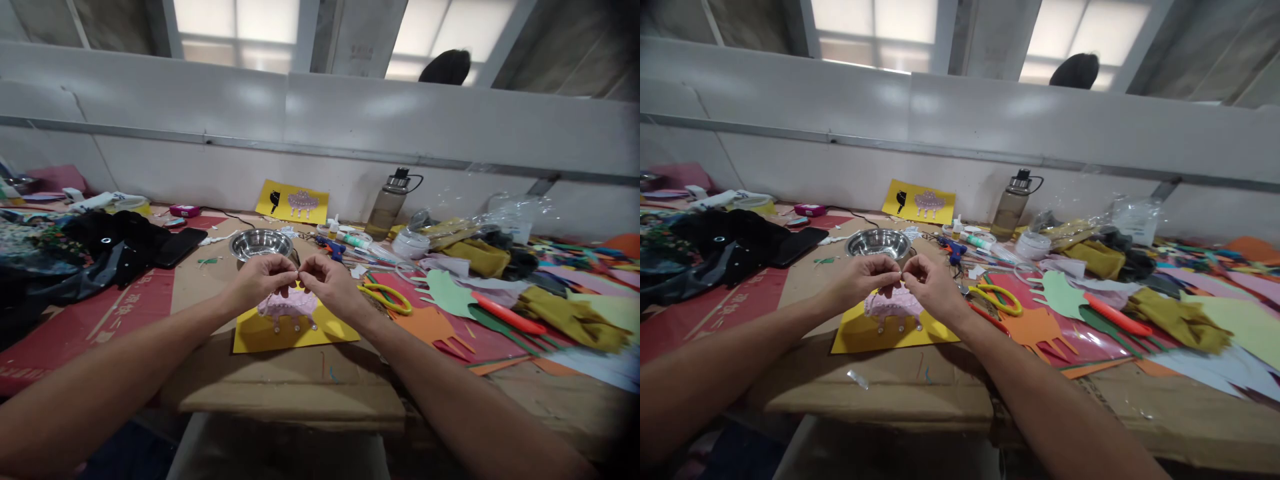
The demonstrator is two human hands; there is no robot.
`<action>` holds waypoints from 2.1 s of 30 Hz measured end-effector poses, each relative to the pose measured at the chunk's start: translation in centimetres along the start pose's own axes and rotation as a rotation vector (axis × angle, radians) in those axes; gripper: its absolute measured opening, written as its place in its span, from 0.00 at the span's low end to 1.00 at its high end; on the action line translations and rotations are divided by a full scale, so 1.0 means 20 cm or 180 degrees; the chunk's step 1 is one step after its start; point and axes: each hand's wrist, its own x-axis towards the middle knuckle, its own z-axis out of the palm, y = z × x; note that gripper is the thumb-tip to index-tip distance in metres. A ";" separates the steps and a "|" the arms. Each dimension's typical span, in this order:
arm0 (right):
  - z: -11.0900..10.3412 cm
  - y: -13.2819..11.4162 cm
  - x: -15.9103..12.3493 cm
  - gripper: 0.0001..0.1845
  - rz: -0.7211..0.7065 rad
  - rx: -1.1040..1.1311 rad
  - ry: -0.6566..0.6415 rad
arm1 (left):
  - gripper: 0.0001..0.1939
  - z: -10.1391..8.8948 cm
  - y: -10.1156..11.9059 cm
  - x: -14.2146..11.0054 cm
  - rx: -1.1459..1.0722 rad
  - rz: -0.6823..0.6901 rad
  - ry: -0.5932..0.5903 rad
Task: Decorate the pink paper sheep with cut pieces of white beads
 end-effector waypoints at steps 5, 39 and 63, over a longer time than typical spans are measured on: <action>0.00 0.00 0.00 0.05 0.0084 0.0067 -0.0004 | 0.08 0.00 0.01 0.00 0.0148 -0.0119 0.0041; -0.01 0.01 0.01 0.11 0.0490 0.0803 -0.0234 | 0.06 -0.01 -0.02 -0.03 0.2119 0.1238 0.0516; -0.02 0.00 0.00 0.06 0.0462 0.0695 -0.0223 | 0.07 0.01 -0.03 -0.03 0.1413 0.0874 0.0345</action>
